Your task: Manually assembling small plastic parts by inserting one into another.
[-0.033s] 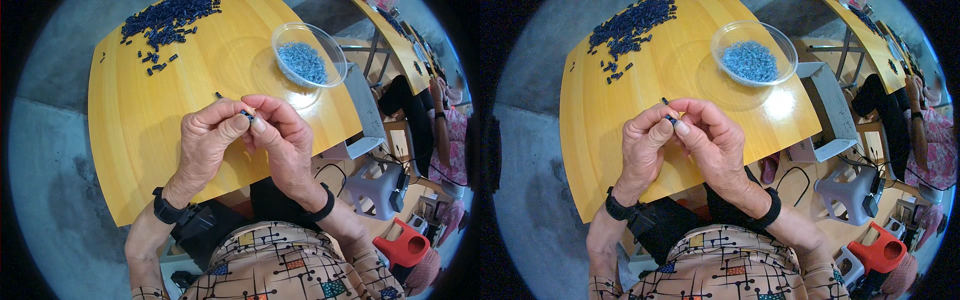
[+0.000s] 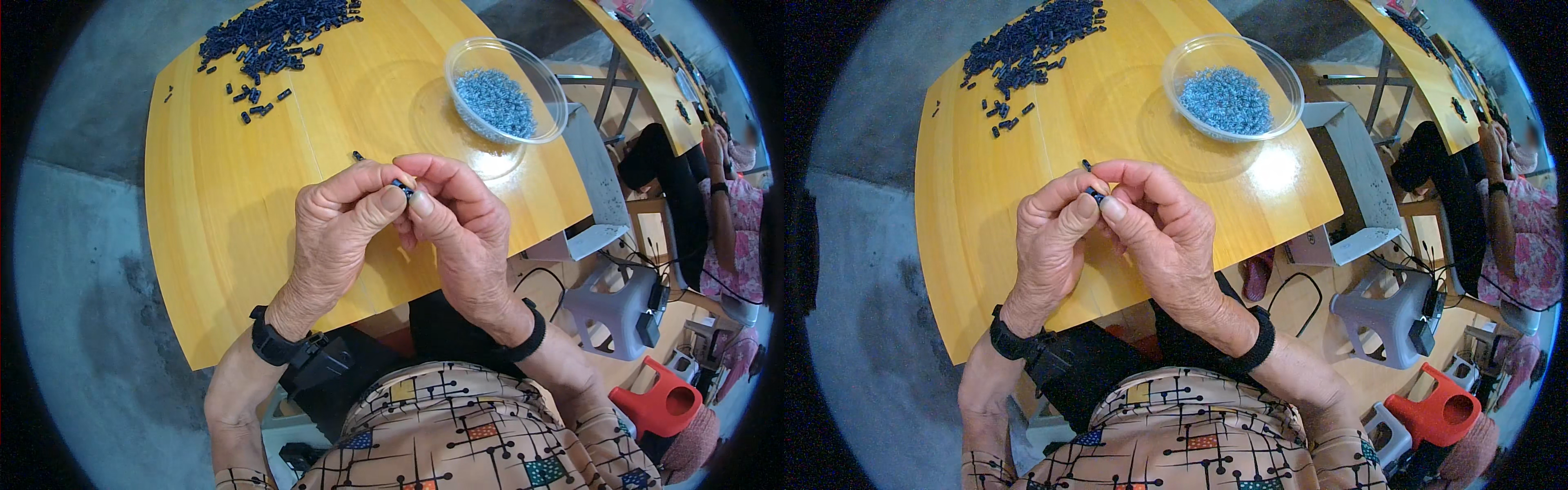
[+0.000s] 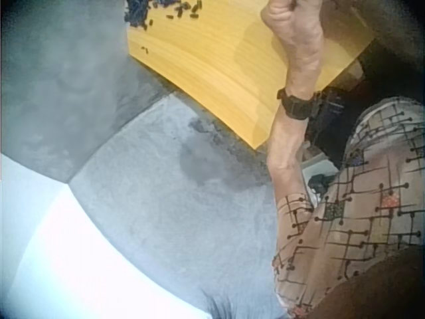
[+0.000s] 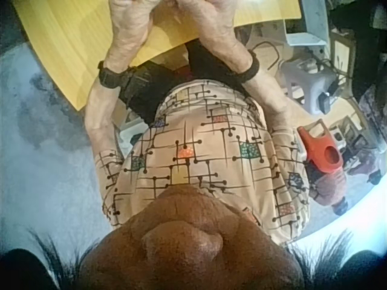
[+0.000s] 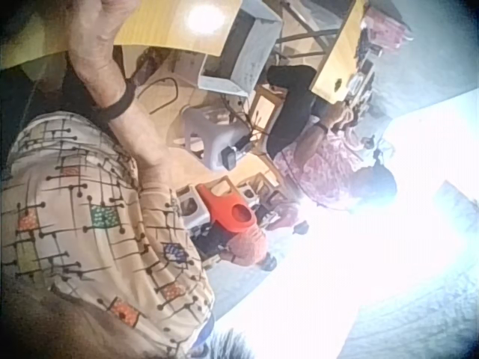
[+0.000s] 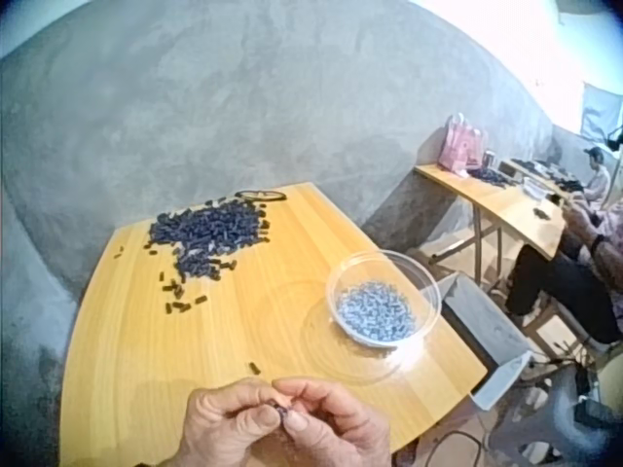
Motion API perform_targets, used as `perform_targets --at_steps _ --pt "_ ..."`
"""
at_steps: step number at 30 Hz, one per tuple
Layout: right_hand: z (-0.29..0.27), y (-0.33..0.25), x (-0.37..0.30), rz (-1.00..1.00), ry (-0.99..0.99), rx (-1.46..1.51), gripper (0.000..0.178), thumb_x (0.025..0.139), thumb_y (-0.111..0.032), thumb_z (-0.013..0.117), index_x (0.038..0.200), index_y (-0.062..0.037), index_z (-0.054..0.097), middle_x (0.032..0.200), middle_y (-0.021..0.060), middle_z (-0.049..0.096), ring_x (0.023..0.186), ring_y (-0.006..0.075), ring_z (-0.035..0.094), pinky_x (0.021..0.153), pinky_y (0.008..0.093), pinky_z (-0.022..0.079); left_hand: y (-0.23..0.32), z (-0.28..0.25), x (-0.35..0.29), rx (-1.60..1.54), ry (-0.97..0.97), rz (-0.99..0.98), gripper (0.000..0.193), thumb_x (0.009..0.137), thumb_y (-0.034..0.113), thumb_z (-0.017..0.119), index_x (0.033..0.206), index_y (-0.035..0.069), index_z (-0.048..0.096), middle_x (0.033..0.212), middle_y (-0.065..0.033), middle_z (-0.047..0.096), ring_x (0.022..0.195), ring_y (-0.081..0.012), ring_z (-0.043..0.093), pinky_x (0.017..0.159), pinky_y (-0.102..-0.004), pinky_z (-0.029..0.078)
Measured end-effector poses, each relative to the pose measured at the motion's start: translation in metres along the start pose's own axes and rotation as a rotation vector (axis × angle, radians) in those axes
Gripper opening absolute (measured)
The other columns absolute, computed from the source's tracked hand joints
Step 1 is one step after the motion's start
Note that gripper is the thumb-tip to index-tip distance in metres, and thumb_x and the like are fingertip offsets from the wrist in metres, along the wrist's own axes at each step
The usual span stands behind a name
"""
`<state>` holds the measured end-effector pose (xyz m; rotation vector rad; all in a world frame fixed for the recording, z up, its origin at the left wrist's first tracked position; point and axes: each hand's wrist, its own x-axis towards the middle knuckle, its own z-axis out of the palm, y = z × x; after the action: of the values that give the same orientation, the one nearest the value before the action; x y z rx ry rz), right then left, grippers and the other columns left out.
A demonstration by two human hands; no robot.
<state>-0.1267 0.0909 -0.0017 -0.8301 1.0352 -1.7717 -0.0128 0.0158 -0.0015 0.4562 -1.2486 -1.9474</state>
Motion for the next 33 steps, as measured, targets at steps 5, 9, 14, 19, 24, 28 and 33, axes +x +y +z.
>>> perform_targets --at_steps 5,9,14,19,24,28,33 --pt "0.000 -0.003 0.002 0.069 -0.029 0.143 0.029 0.090 -0.010 0.058 0.117 0.0015 0.055 0.081 -0.0001 0.058 0.067 0.0048 0.052 0.056 0.0170 0.044 0.004 -0.002 0.001 -0.163 -0.028 -0.110 0.019 0.085 0.011 0.065 0.098 -0.003 0.064 0.085 -0.0089 0.065 0.069 -0.0154 0.060 0.062 -0.0276 0.053" --pt "-0.006 -0.006 0.001 0.055 -0.063 0.096 0.030 0.091 -0.011 0.057 0.118 0.0016 0.055 0.082 -0.0002 0.058 0.067 0.0047 0.052 0.056 0.0168 0.044 0.000 -0.004 0.001 -0.134 -0.021 -0.079 0.019 0.085 0.012 0.066 0.098 -0.002 0.065 0.085 -0.0085 0.065 0.070 -0.0150 0.059 0.064 -0.0276 0.053" --pt "-0.011 -0.014 0.001 0.056 -0.110 -0.045 0.030 0.089 -0.008 0.059 0.117 0.0005 0.055 0.082 -0.0010 0.057 0.067 0.0043 0.051 0.057 0.0175 0.043 -0.002 -0.014 0.005 -0.211 0.036 -0.033 0.019 0.085 0.011 0.065 0.100 -0.002 0.064 0.084 -0.0076 0.064 0.069 -0.0145 0.058 0.064 -0.0274 0.050" --pt "-0.033 -0.029 0.013 -0.102 -0.146 -0.623 0.029 0.083 -0.004 0.063 0.112 -0.0006 0.057 0.084 0.0041 0.059 0.070 0.0125 0.056 0.060 0.0237 0.047 0.013 -0.041 0.019 -0.245 0.106 0.108 0.018 0.087 0.012 0.064 0.100 0.000 0.064 0.087 -0.0066 0.063 0.071 -0.0123 0.057 0.066 -0.0266 0.048" --pt "-0.021 -0.027 0.025 -0.337 -0.294 -1.066 0.029 0.078 -0.002 0.063 0.106 -0.0002 0.058 0.096 0.0141 0.059 0.078 0.0308 0.061 0.067 0.0356 0.051 0.013 -0.051 0.021 -0.192 0.235 0.126 0.017 0.087 0.014 0.064 0.099 0.002 0.065 0.089 -0.0045 0.063 0.074 -0.0096 0.057 0.070 -0.0261 0.048" --pt "-0.008 -0.015 0.040 -0.456 -0.357 -1.256 0.026 0.075 -0.003 0.060 0.100 -0.0016 0.057 0.099 0.0152 0.058 0.083 0.0352 0.061 0.069 0.0396 0.051 0.011 -0.047 0.022 -0.138 0.264 0.127 0.018 0.087 0.014 0.065 0.100 0.002 0.065 0.087 -0.0042 0.064 0.074 -0.0095 0.057 0.070 -0.0261 0.049" --pt "-0.005 0.000 0.059 -0.493 -0.498 -1.535 0.027 0.078 -0.006 0.059 0.105 -0.0055 0.060 0.102 0.0134 0.059 0.078 0.0311 0.063 0.064 0.0371 0.052 0.011 -0.047 0.021 -0.131 0.276 0.100 0.020 0.086 0.015 0.066 0.100 0.001 0.065 0.084 -0.0040 0.064 0.072 -0.0093 0.057 0.068 -0.0244 0.049"
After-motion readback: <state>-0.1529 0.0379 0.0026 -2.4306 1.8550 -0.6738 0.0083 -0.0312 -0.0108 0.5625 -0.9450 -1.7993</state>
